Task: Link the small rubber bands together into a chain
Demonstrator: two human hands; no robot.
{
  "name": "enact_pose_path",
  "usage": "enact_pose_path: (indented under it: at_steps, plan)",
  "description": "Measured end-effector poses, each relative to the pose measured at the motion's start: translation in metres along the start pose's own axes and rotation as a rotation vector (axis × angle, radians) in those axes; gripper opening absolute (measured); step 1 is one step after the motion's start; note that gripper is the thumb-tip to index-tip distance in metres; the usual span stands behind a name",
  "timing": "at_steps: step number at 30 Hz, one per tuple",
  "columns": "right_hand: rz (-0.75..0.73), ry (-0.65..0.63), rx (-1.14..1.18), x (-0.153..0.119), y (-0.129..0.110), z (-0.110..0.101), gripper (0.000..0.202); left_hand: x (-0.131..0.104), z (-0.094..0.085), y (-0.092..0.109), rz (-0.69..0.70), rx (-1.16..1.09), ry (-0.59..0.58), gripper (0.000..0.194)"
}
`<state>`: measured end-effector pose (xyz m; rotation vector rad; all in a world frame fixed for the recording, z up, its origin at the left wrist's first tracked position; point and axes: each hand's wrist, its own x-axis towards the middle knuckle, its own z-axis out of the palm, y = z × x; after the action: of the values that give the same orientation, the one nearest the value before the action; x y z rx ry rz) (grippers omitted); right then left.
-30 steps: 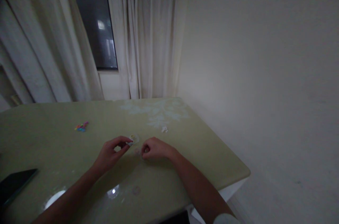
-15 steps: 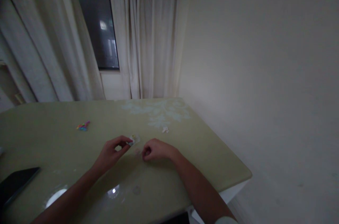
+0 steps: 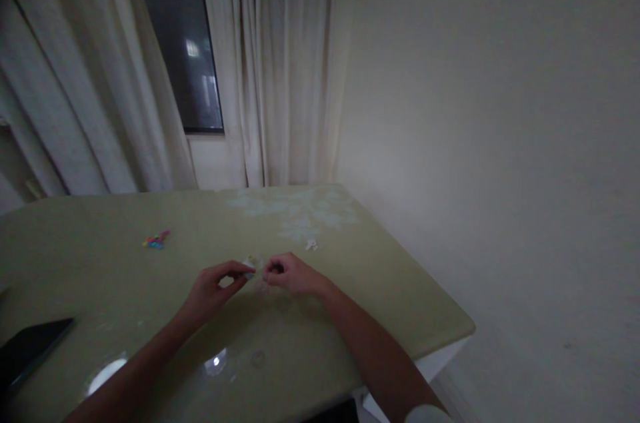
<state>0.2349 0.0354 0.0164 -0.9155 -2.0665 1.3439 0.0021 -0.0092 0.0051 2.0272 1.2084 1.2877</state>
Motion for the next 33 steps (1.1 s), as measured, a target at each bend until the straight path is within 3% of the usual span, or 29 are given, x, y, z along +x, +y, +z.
enact_pose_path:
  at_steps: [4, 9, 17, 22, 28, 33]
  plan:
    - [-0.053, 0.067, 0.147, 0.005, 0.003, 0.008, 0.034, -0.001, 0.002, 0.000, 0.020, -0.023, -0.001, 0.015]
    - [-0.079, 0.032, 0.258, 0.007, 0.007, 0.017, 0.047, -0.002, 0.006, 0.001, 0.022, -0.070, 0.026, 0.011]
    - [0.021, 0.052, 0.392, 0.008, 0.008, 0.025, 0.047, -0.002, 0.007, 0.012, 0.124, -0.057, 0.051, 0.014]
    - [0.052, 0.093, 0.419, 0.008, 0.004, 0.026, 0.043, -0.002, 0.007, 0.013, 0.093, -0.035, 0.071, 0.015]
    - [0.043, 0.276, 0.454, 0.013, 0.001, 0.020, 0.038, 0.018, -0.022, 0.001, -0.030, 0.033, 0.037, 0.019]
    - [0.047, 0.369, 0.441, 0.016, 0.005, 0.016, 0.037, 0.047, -0.050, -0.020, -0.085, 0.294, -0.179, 0.019]
